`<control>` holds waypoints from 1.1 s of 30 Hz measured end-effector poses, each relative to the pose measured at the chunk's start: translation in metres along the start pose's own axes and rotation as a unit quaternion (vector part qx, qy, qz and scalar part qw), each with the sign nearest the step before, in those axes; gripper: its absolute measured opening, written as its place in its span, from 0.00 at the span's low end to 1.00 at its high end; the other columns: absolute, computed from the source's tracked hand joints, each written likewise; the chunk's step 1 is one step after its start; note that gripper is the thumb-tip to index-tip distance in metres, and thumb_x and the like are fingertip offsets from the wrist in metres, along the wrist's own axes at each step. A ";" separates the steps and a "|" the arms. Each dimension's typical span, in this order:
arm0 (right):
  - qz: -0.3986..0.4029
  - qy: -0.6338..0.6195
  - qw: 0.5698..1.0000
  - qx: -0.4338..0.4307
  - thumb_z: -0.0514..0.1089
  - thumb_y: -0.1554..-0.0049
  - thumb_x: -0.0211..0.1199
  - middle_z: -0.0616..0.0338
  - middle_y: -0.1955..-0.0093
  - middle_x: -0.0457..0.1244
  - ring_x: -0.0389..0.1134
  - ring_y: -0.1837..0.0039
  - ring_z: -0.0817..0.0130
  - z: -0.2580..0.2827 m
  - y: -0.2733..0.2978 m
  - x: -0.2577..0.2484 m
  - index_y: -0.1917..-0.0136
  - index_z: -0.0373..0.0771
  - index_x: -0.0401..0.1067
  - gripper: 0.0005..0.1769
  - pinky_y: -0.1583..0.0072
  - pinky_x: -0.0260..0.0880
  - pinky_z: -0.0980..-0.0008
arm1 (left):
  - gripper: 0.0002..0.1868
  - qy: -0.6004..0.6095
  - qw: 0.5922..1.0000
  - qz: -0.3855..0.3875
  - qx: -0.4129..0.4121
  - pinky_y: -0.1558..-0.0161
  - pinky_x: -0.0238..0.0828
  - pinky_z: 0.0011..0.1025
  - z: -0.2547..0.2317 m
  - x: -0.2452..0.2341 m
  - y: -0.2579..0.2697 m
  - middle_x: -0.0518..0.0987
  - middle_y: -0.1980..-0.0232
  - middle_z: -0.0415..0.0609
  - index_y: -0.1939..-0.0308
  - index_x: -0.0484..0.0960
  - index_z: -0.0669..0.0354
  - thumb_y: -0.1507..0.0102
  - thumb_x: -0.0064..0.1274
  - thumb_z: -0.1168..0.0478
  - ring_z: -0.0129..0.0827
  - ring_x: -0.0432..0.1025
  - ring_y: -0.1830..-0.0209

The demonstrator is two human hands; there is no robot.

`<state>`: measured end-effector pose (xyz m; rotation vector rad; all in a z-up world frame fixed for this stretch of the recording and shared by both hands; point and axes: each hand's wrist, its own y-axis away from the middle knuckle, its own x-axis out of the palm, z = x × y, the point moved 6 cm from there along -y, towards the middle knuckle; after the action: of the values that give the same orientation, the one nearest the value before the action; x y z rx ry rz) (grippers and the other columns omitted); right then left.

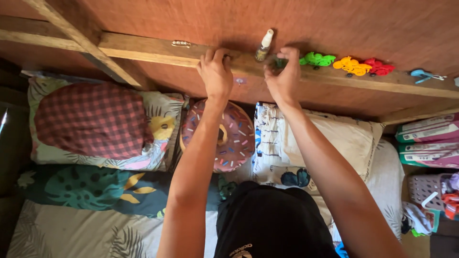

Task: Folding a white shirt and then organizing various small items like toys and bottles on a wooden shelf above a bed.

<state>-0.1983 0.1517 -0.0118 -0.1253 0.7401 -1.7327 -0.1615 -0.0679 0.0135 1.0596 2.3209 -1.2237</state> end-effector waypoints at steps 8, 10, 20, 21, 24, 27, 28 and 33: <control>-0.016 0.047 0.997 -0.059 0.30 0.51 0.75 0.52 0.43 0.59 0.65 0.49 0.66 0.027 0.002 -0.016 0.37 0.38 0.63 0.32 0.53 0.71 0.70 | 0.14 0.086 0.993 0.022 0.079 0.45 0.65 0.48 -0.027 -0.006 0.011 0.81 0.50 0.49 0.54 0.83 0.56 0.43 0.61 0.67 0.50 0.73 0.49; 0.001 0.025 0.999 -0.020 0.31 0.49 0.74 0.52 0.42 0.59 0.65 0.52 0.68 0.029 0.004 -0.017 0.36 0.37 0.62 0.32 0.55 0.71 0.70 | 0.15 0.100 0.991 0.020 0.091 0.46 0.66 0.47 -0.026 -0.005 0.014 0.81 0.49 0.49 0.54 0.83 0.57 0.45 0.61 0.69 0.50 0.73 0.49; 0.115 0.018 0.993 0.015 0.38 0.41 0.70 0.60 0.63 0.69 0.69 0.62 0.74 0.024 0.020 0.002 0.53 0.38 0.73 0.07 0.59 0.69 0.72 | 0.10 0.162 0.980 -0.035 0.113 0.47 0.74 0.40 -0.015 0.005 0.031 0.80 0.51 0.50 0.59 0.83 0.62 0.41 0.55 0.77 0.48 0.75 0.49; 0.147 -0.006 0.989 0.037 0.39 0.41 0.70 0.60 0.63 0.69 0.69 0.63 0.75 0.022 0.022 0.007 0.53 0.37 0.73 0.07 0.60 0.69 0.73 | 0.09 0.156 0.981 -0.036 0.109 0.47 0.74 0.40 -0.014 0.006 0.032 0.80 0.52 0.51 0.60 0.83 0.63 0.42 0.55 0.77 0.48 0.75 0.50; 0.169 -0.057 0.980 0.091 0.40 0.40 0.68 0.60 0.64 0.68 0.69 0.63 0.75 0.013 0.024 0.018 0.52 0.37 0.72 0.07 0.61 0.68 0.74 | 0.08 0.157 0.981 -0.042 0.104 0.48 0.74 0.41 -0.017 0.007 0.035 0.79 0.52 0.52 0.61 0.82 0.64 0.41 0.54 0.76 0.49 0.75 0.50; 0.190 -0.063 0.953 0.226 0.43 0.40 0.66 0.60 0.61 0.69 0.70 0.64 0.74 0.042 0.024 0.009 0.50 0.37 0.72 0.09 0.65 0.68 0.72 | 0.07 0.179 0.979 -0.042 0.091 0.48 0.74 0.41 -0.023 0.003 0.036 0.79 0.51 0.53 0.59 0.81 0.65 0.38 0.54 0.76 0.49 0.75 0.49; 0.189 -0.063 0.953 0.228 0.43 0.40 0.66 0.60 0.61 0.69 0.70 0.64 0.74 0.041 0.023 0.009 0.50 0.37 0.72 0.09 0.65 0.68 0.72 | 0.07 0.179 0.979 -0.040 0.091 0.48 0.74 0.41 -0.026 0.002 0.040 0.79 0.51 0.53 0.59 0.81 0.65 0.38 0.54 0.76 0.49 0.75 0.49; 0.175 -0.303 0.889 0.295 0.41 0.37 0.63 0.53 0.52 0.72 0.76 0.56 0.67 0.006 0.029 0.025 0.43 0.35 0.68 0.12 0.58 0.78 0.70 | 0.10 0.237 0.969 -0.014 0.072 0.46 0.77 0.38 -0.044 0.000 0.055 0.78 0.48 0.55 0.56 0.80 0.66 0.38 0.50 0.79 0.48 0.76 0.47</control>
<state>-0.1788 0.1237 -0.0294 -0.0958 -0.2286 -1.3814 -0.1177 -0.0124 0.0077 1.5153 2.6273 -1.2771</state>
